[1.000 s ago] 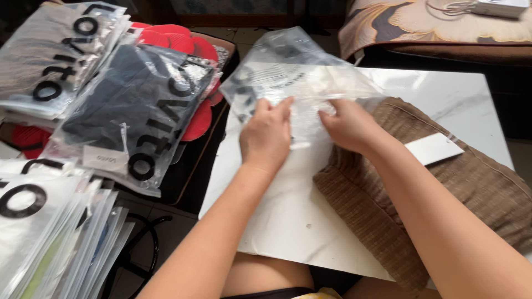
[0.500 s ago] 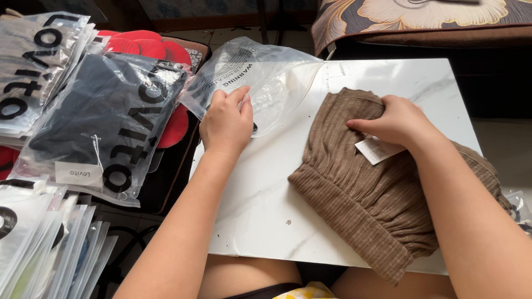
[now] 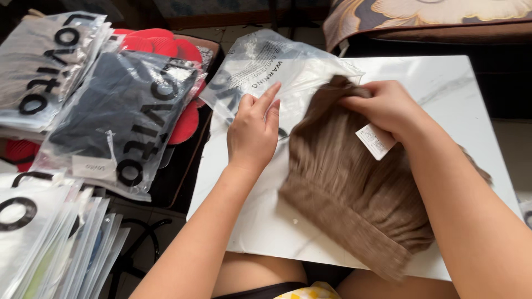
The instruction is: The person removes a garment from a plastic bag, unfolds and folds it on a table, and packs it back into the plastic bag.
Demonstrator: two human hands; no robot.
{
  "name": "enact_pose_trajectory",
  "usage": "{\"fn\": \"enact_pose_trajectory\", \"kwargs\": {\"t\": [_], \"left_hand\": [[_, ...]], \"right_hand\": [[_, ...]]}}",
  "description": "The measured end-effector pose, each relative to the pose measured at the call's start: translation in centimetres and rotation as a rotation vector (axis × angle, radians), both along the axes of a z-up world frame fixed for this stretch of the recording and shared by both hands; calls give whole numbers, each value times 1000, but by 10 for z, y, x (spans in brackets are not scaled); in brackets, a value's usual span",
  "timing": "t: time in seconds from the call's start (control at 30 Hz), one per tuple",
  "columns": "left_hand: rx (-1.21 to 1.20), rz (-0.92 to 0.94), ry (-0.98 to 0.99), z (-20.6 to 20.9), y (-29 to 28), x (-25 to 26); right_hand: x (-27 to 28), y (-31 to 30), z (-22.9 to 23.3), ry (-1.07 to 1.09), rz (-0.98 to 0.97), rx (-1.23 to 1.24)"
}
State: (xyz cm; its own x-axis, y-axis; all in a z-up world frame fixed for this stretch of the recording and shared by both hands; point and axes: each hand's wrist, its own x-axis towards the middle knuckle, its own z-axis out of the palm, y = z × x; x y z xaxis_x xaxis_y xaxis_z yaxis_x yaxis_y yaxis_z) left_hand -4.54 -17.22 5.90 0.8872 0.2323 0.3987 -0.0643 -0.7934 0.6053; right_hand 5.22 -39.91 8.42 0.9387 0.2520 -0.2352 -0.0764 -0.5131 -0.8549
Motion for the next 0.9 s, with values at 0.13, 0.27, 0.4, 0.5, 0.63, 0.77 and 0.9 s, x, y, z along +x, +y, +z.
{"fn": "enact_pose_trajectory", "kwargs": {"t": [0.13,0.27,0.4,0.5,0.63,0.77,0.9], "left_hand": [[-6,-4,-52,5,-2,-2],[82,-182,-56,8,-23,-8],[59,-180,-44,-2,-22,-14],[21,-135,9,-20,-7,-16],[155,-107,-233,-43,-2,-18],[118,134,-304,-57,0,-17],[-47,136,-320,-66,3,-10]], "right_hand": [[6,6,-17,-74,-84,-66],[10,23,-31,-172,24,-11],[10,7,-25,5,-209,425],[14,-9,-28,67,-312,597],[34,-19,-43,10,-389,564],[33,-6,-40,-451,-360,185],[-17,24,-4,-448,-258,86]]}}
